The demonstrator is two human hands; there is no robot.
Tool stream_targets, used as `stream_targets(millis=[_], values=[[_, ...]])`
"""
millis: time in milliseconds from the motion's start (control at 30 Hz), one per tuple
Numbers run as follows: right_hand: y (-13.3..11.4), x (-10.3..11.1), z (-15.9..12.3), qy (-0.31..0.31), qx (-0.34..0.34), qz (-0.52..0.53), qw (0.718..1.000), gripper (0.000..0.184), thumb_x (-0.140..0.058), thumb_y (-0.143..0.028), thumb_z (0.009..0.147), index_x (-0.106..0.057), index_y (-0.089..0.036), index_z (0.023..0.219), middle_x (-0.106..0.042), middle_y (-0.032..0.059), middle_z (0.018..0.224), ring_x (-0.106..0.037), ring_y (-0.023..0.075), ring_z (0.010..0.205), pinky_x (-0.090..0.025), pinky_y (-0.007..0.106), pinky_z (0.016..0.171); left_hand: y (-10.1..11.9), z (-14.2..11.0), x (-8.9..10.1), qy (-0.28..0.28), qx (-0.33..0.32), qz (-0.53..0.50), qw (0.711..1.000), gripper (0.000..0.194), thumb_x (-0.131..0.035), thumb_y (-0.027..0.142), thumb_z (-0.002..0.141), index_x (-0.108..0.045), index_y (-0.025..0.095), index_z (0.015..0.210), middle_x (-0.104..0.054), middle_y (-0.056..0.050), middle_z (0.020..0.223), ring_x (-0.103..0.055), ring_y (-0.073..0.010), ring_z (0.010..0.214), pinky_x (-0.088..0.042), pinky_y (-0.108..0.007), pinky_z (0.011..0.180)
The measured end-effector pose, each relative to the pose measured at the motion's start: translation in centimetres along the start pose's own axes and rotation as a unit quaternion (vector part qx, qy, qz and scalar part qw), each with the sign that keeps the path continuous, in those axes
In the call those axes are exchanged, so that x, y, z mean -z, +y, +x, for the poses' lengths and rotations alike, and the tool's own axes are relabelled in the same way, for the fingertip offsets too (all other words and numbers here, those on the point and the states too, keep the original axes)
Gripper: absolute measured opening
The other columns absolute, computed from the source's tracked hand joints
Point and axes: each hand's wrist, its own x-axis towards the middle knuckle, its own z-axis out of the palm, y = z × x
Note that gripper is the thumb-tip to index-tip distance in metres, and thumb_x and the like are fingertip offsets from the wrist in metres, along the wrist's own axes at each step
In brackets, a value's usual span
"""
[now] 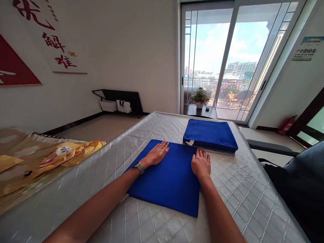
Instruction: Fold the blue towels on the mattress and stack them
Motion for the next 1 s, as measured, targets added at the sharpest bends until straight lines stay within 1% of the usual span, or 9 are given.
stream_targets(millis=[67, 100, 133, 200, 333, 467, 600, 833, 1000], values=[[0.1, -0.1, 0.0, 0.001, -0.001, -0.011, 1.0, 0.061, -0.019, -0.033, 0.104, -0.027, -0.012, 0.16, -0.027, 0.0069, 0.167, -0.025, 0.0219, 0.153, -0.014, 0.044, 0.124, -3.1, -0.6, 0.2, -0.003, 0.041, -0.004, 0.999, 0.059, -0.021, 0.038, 0.107, -0.037, 0.009, 0.156, -0.031, -0.016, 0.164, -0.026, -0.0252, 0.153, -0.021, -0.045, 0.125], [0.1, -0.1, 0.0, 0.001, 0.0, -0.018, 1.0, 0.061, -0.019, -0.033, 0.104, -0.028, -0.012, 0.16, -0.027, 0.0067, 0.167, -0.025, 0.0216, 0.153, -0.015, 0.044, 0.124, -4.2, -0.9, 0.2, 0.0, 0.055, -0.004, 0.998, 0.059, -0.022, 0.038, 0.107, -0.036, 0.008, 0.156, -0.031, -0.016, 0.164, -0.025, -0.0255, 0.153, -0.021, -0.045, 0.125], [0.1, -0.1, -0.1, 0.001, 0.003, -0.026, 1.0, 0.061, -0.018, -0.033, 0.104, -0.028, -0.012, 0.16, -0.027, 0.0065, 0.167, -0.024, 0.0213, 0.153, -0.014, 0.044, 0.124, -5.1, -1.1, 0.1, 0.004, 0.066, -0.003, 0.998, 0.06, -0.022, 0.037, 0.107, -0.035, 0.007, 0.156, -0.03, -0.017, 0.164, -0.025, -0.0257, 0.153, -0.02, -0.045, 0.125], [0.2, -0.2, -0.1, 0.0, 0.009, -0.041, 0.999, 0.061, -0.018, -0.032, 0.104, -0.027, -0.012, 0.16, -0.026, 0.0059, 0.167, -0.024, 0.0208, 0.153, -0.014, 0.043, 0.124, -5.9, -1.3, -0.1, 0.015, 0.079, -0.004, 0.997, 0.061, -0.022, 0.038, 0.106, -0.035, 0.006, 0.156, -0.029, -0.017, 0.164, -0.025, -0.0262, 0.153, -0.02, -0.045, 0.125], [0.3, -0.4, -0.1, -0.009, 0.015, -0.069, 0.997, 0.061, -0.017, -0.032, 0.104, -0.026, -0.012, 0.161, -0.023, 0.0047, 0.168, -0.021, 0.0206, 0.154, -0.014, 0.043, 0.124, -5.6, -1.4, -0.6, 0.029, 0.088, -0.013, 0.996, 0.062, -0.024, 0.04, 0.106, -0.036, 0.006, 0.156, -0.031, -0.016, 0.164, -0.025, -0.0263, 0.153, -0.02, -0.045, 0.126], [0.5, -0.8, 0.0, -0.008, 0.008, -0.072, 0.997, 0.062, -0.015, -0.034, 0.104, -0.024, -0.013, 0.162, -0.022, 0.0051, 0.169, -0.02, 0.019, 0.155, -0.013, 0.042, 0.125, -5.1, -1.5, -0.5, 0.04, 0.092, -0.011, 0.995, 0.061, -0.026, 0.038, 0.105, -0.036, 0.007, 0.156, -0.032, -0.016, 0.164, -0.025, -0.0259, 0.154, -0.019, -0.043, 0.126], [0.8, -0.9, 0.1, -0.011, 0.015, -0.077, 0.997, 0.062, -0.014, -0.035, 0.104, -0.024, -0.012, 0.162, -0.022, 0.005, 0.169, -0.019, 0.0192, 0.155, -0.013, 0.042, 0.125, -5.1, -1.6, -0.3, 0.03, 0.093, -0.011, 0.995, 0.063, -0.024, 0.039, 0.105, -0.035, 0.004, 0.156, -0.031, -0.017, 0.164, -0.026, -0.0267, 0.153, -0.02, -0.044, 0.126], [0.6, -0.5, 0.0, -0.015, 0.007, -0.066, 0.998, 0.063, -0.011, -0.035, 0.104, -0.023, -0.013, 0.162, -0.023, 0.0042, 0.169, -0.02, 0.0189, 0.154, -0.015, 0.042, 0.124, -5.1, -1.7, -0.2, 0.043, 0.085, -0.02, 0.995, 0.062, -0.024, 0.038, 0.104, -0.037, 0.006, 0.156, -0.033, -0.015, 0.164, -0.027, -0.0259, 0.153, -0.02, -0.044, 0.126], [0.5, 0.2, 0.0, -0.022, 0.014, -0.047, 0.999, 0.063, -0.012, -0.033, 0.104, -0.023, -0.012, 0.162, -0.022, 0.0033, 0.169, -0.02, 0.0186, 0.154, -0.015, 0.041, 0.124, -5.1, -1.7, 0.0, 0.033, 0.088, -0.011, 0.996, 0.062, -0.023, 0.037, 0.104, -0.035, 0.006, 0.157, -0.032, -0.014, 0.164, -0.026, -0.0245, 0.153, -0.018, -0.042, 0.127]])
